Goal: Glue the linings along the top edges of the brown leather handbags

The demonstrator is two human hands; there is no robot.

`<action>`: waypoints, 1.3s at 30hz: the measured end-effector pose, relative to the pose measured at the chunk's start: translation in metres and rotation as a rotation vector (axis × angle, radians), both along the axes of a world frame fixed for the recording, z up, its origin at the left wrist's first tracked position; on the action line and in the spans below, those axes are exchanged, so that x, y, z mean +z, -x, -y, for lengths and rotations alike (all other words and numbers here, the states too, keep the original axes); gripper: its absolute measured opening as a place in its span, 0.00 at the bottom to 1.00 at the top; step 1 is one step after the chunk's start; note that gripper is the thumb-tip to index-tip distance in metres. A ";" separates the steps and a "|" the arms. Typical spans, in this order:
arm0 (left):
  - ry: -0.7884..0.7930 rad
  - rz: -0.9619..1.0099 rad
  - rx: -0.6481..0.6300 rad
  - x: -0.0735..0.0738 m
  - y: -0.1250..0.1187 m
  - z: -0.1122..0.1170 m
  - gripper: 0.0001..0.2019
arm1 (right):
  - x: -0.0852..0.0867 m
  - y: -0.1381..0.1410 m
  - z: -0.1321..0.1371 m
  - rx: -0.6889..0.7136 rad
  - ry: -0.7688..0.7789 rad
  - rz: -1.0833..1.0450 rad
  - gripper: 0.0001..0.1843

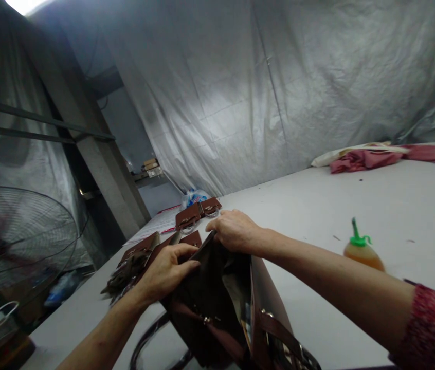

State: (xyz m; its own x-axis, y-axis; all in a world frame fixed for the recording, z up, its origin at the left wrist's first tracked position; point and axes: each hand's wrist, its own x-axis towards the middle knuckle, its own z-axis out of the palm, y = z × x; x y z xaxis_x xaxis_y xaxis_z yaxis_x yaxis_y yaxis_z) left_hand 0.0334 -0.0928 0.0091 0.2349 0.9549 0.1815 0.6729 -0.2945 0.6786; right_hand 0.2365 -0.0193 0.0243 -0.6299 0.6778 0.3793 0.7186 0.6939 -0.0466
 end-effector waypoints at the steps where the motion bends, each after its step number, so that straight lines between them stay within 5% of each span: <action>1: -0.004 -0.006 -0.003 0.000 0.000 0.000 0.15 | 0.001 0.000 0.000 0.004 0.003 0.004 0.20; 15: 0.102 -0.101 0.010 0.013 -0.004 -0.006 0.07 | -0.001 0.004 0.000 0.038 -0.024 -0.002 0.12; 22: -0.142 -0.289 0.007 0.011 -0.012 -0.036 0.09 | -0.002 0.005 0.001 0.018 -0.048 -0.023 0.10; 39: -0.143 -0.220 0.003 0.002 -0.012 -0.031 0.08 | -0.005 -0.001 -0.002 -0.028 -0.092 0.015 0.10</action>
